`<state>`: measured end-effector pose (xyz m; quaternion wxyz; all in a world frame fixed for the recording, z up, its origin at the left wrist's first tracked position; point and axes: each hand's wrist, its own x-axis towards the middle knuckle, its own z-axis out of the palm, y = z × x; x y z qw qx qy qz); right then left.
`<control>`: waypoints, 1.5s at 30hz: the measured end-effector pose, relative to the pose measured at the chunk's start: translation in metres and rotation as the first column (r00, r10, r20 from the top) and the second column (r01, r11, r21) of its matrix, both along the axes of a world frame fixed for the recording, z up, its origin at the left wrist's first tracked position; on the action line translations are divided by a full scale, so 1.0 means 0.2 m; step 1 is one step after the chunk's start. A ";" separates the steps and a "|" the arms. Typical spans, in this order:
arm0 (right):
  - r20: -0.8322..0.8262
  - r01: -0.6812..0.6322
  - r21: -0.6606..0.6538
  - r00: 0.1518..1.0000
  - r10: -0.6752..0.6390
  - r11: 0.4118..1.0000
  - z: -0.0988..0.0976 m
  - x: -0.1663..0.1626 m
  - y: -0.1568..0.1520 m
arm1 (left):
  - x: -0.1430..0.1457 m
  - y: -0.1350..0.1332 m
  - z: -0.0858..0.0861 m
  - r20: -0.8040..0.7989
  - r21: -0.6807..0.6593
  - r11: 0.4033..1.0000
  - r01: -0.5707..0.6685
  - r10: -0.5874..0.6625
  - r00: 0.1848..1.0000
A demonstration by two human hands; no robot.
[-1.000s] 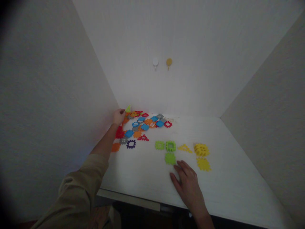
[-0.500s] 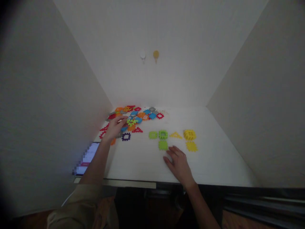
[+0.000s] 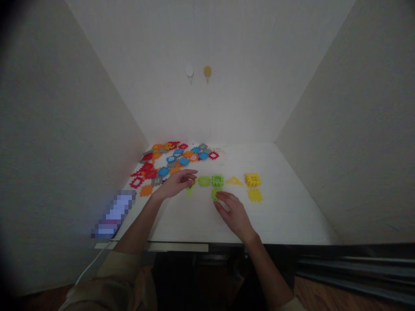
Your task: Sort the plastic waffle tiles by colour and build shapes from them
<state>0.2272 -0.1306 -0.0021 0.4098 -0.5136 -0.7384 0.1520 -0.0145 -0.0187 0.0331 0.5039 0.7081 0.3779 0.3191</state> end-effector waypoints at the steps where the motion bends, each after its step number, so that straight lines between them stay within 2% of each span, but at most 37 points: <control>1: 0.007 -0.015 0.021 1.000 0.015 1.000 0.02 -0.02 0.02 | 0.02 -0.01 -0.01 -0.006 -0.033 0.998 0.046 -0.046 0.999; 5: 0.086 -0.103 0.067 0.992 0.097 0.992 0.06 -0.07 0.10 | 0.08 -0.04 -0.01 -0.024 -0.183 0.948 0.258 -0.267 0.963; 7: 0.138 -0.170 0.069 0.978 0.159 0.983 0.07 -0.08 0.13 | 0.11 -0.06 0.00 -0.036 -0.240 0.917 0.319 -0.337 0.941; 16: 0.246 -0.242 0.118 0.947 0.207 0.963 0.06 -0.13 0.10 | 0.13 -0.04 -0.07 0.041 -0.296 0.907 0.299 -0.300 0.953; 19: 0.260 -0.226 0.102 0.946 0.194 0.969 0.05 -0.14 0.12 | 0.12 -0.05 -0.08 0.002 -0.228 0.940 0.253 -0.260 0.966; 24: 0.330 -0.131 0.020 0.937 0.117 0.991 0.00 -0.13 0.20 | 0.06 -0.06 -0.09 -0.171 -0.063 0.993 0.096 -0.106 0.979; 27: 0.360 -0.111 0.007 0.927 0.101 0.994 -0.03 -0.14 0.23 | 0.02 -0.08 -0.14 -0.240 -0.001 0.999 0.042 -0.041 0.970; 31: 0.414 -0.089 -0.009 0.906 0.085 0.996 -0.05 -0.17 0.25 | 0.00 -0.10 -0.22 -0.314 0.154 0.987 -0.036 0.084 0.946; 36: 0.472 -0.064 -0.021 0.879 0.067 0.998 -0.06 -0.20 0.24 | -0.02 -0.12 -0.26 -0.390 0.294 0.955 -0.030 0.148 0.909; 45: 0.510 -0.065 -0.027 0.858 0.069 0.998 -0.08 -0.20 0.24 | -0.01 -0.15 -0.26 -0.428 0.395 0.918 0.037 0.148 0.891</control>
